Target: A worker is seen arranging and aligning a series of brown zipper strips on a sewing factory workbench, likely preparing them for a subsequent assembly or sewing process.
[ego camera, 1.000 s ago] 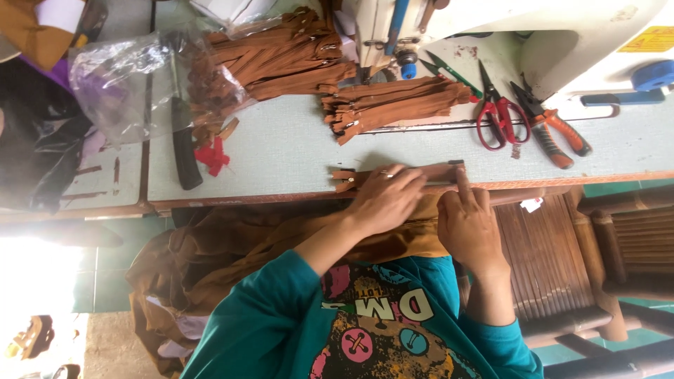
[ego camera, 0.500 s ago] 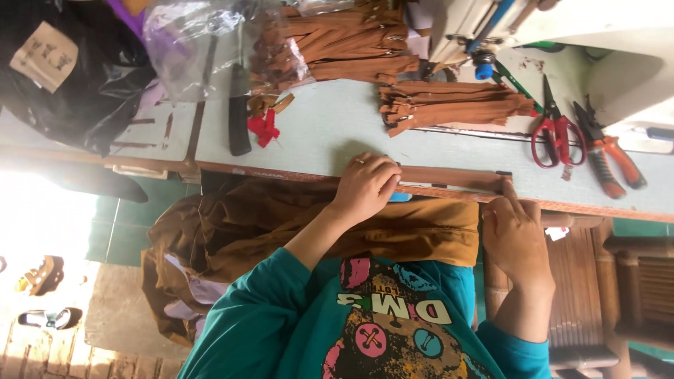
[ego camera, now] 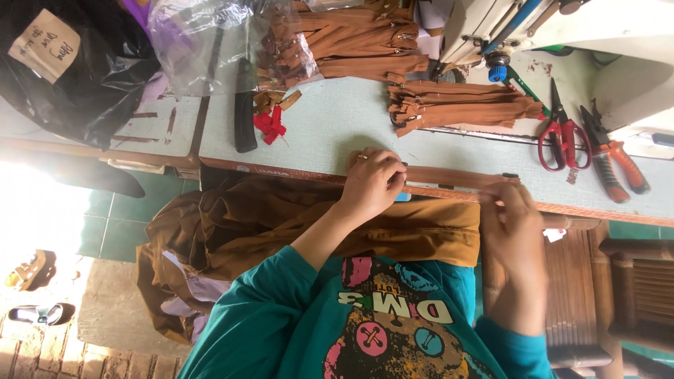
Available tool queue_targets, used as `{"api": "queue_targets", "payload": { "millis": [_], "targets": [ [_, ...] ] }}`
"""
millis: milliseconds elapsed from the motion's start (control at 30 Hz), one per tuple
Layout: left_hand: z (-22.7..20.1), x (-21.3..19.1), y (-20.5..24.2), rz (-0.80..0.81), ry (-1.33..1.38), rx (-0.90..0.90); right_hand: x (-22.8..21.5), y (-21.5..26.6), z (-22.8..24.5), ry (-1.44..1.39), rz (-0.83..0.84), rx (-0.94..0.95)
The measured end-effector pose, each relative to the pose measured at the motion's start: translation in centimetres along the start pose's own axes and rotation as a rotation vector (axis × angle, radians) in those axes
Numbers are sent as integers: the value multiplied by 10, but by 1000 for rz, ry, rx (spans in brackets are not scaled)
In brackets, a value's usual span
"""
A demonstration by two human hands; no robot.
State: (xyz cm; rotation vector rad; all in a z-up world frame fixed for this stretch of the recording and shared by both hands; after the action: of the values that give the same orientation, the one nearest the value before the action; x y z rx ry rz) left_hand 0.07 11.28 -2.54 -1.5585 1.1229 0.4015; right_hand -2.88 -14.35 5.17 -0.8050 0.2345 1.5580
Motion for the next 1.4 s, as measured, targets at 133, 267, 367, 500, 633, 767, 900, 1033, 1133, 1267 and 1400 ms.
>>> {"api": "queue_targets", "payload": {
  "millis": [133, 267, 367, 500, 633, 767, 900, 1033, 1133, 1267, 1400],
  "targets": [
    [-1, 0, 0, -15, 3, 1, 44, -24, 25, -137, 31, -25],
    [-1, -2, -3, -36, -12, -2, 85, -46, 9, -171, 36, 131],
    [-1, 2, -1, -35, -12, -7, 96, -50, 4, -132, 38, 130],
    [-2, 0, -3, 6, 10, -20, 93, -55, 20, -85, 106, 128],
    [-4, -7, -6, 14, 40, -48, 97, -58, 19, -69, 112, 84],
    [-4, -5, -5, 15, 25, -38, 106, -56, 9, -20, 57, -3],
    [-1, 4, -1, 7, -6, -32, 96, -59, 26, -172, -6, 91],
    [-3, 2, -1, 4, 8, -41, 89, -46, 22, -335, -2, 216],
    [-3, 3, -3, 0, -12, -19, 83, -44, 30, -333, 66, 226],
    [-3, 3, -3, -3, -27, -36, 94, -41, 22, -194, 74, 173],
    [-4, 4, -3, -3, -29, -39, 102, -37, 17, -10, 46, 18]
  ]
}}
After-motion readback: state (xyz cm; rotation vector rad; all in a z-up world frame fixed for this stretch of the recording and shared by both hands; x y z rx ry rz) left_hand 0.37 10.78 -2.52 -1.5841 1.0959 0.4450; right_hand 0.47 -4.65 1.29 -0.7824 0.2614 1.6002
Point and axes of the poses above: each hand's wrist, its own y-axis away from the middle knuckle, its own x-axis out of the palm, z = x × y, the point moved 1 cm from there along -y, towards the middle knuckle, and after that the axes turned 12 degrees about -y, right-handed, at the moved point
